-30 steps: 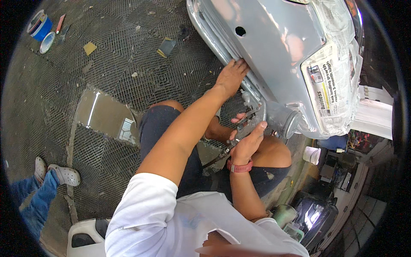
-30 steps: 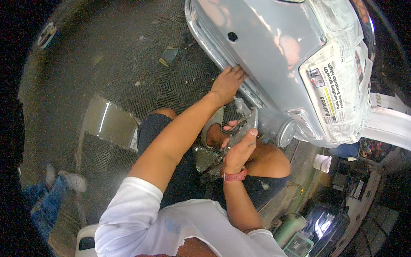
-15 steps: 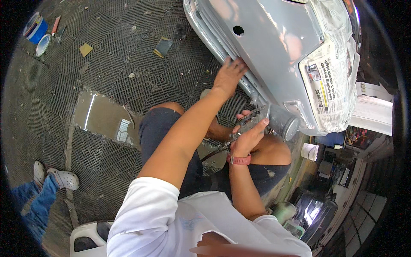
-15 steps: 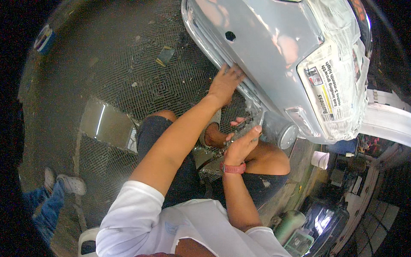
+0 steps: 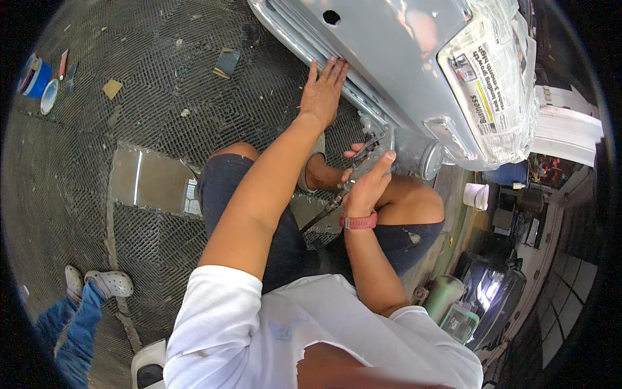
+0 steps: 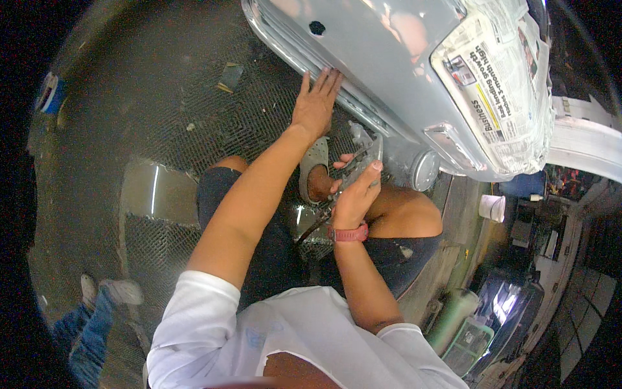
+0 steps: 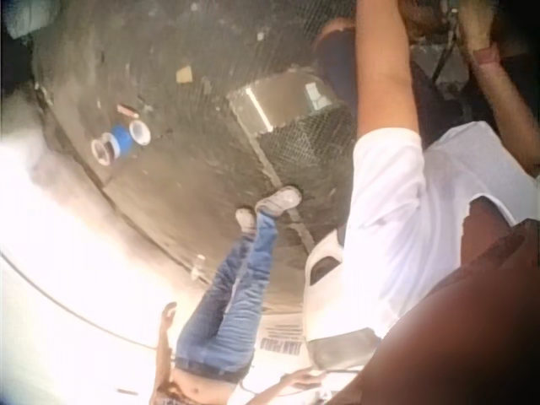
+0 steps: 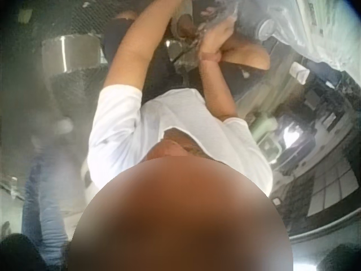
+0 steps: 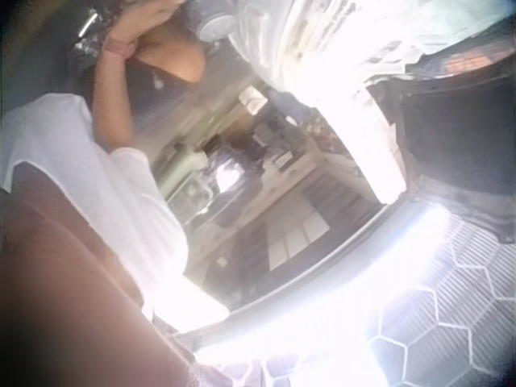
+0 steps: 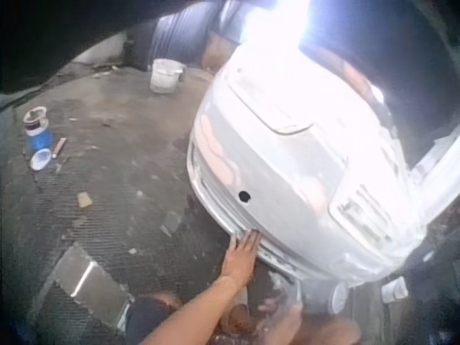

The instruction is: The person uses a spray gun to apply paint to a car bumper. They move the spray gun steadily across the surface, occasionally touching the bumper with their left hand to guide the work.

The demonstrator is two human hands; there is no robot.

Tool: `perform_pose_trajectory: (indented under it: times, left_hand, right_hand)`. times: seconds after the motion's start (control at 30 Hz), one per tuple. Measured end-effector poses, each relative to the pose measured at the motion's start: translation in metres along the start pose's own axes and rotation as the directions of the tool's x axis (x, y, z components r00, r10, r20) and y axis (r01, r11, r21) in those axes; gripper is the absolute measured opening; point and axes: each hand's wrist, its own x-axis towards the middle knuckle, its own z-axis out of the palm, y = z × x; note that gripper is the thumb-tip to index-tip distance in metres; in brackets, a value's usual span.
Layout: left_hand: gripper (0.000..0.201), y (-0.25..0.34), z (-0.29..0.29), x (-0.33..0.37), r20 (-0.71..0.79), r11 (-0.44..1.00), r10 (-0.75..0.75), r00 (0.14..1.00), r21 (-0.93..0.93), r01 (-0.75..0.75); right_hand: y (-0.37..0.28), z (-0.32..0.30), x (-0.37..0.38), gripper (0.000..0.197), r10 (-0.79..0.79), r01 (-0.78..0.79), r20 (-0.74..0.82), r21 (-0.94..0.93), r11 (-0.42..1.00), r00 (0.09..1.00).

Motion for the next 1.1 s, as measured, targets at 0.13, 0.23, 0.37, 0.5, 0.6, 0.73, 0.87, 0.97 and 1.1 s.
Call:
perform_pose_trajectory:
  times: [0.13, 0.23, 0.37, 0.5, 0.6, 0.73, 0.87, 0.97, 1.1]
  left_hand:
    - [0.100, 0.009, -0.005, 0.001, 0.040, 0.999, 0.029, 0.999, -0.037, -0.027]
    - [0.095, 0.029, -0.006, 0.004, 0.119, 0.994, 0.104, 0.987, -0.048, -0.098]
    - [0.099, 0.064, -0.001, 0.009, 0.123, 0.975, 0.189, 0.974, -0.145, -0.171]
    - [0.101, 0.089, 0.001, 0.007, 0.161, 0.961, 0.239, 0.958, -0.179, -0.210]
    - [0.101, 0.090, 0.003, 0.002, 0.129, 0.964, 0.261, 0.957, -0.075, -0.253]
    - [0.098, 0.099, 0.006, -0.005, 0.160, 0.958, 0.288, 0.944, -0.048, -0.284]
    - [0.099, 0.117, 0.013, -0.010, 0.193, 0.937, 0.335, 0.922, 0.032, -0.348]
    - [0.099, 0.130, 0.017, -0.011, 0.180, 0.898, 0.406, 0.896, 0.102, -0.427]
    - [0.104, 0.148, 0.023, 0.000, 0.149, 0.892, 0.423, 0.894, 0.107, -0.439]
  right_hand:
    - [-0.001, -0.016, -0.002, 0.068, -0.022, 0.022, -0.021, -0.010, 1.000, 1.000]
    - [-0.004, -0.030, -0.010, 0.068, -0.050, 0.051, -0.065, 0.007, 0.999, 0.997]
    - [-0.014, -0.058, -0.029, 0.070, -0.036, 0.035, -0.161, -0.009, 0.999, 0.986]
    - [-0.014, -0.075, -0.028, 0.070, -0.063, 0.051, -0.139, -0.088, 0.995, 0.988]
    - [-0.007, -0.083, -0.028, 0.067, -0.024, 0.017, -0.105, -0.064, 0.998, 0.994]
    - [0.007, -0.094, -0.030, 0.062, 0.025, -0.027, -0.133, -0.010, 1.000, 0.991]
    - [0.022, -0.111, -0.019, 0.062, 0.035, -0.032, -0.129, 0.024, 0.999, 0.991]
    - [0.027, -0.133, -0.018, 0.062, 0.065, -0.056, -0.139, 0.066, 0.996, 0.988]
    - [0.028, -0.167, 0.001, 0.062, 0.065, -0.061, -0.102, 0.044, 0.997, 0.993]
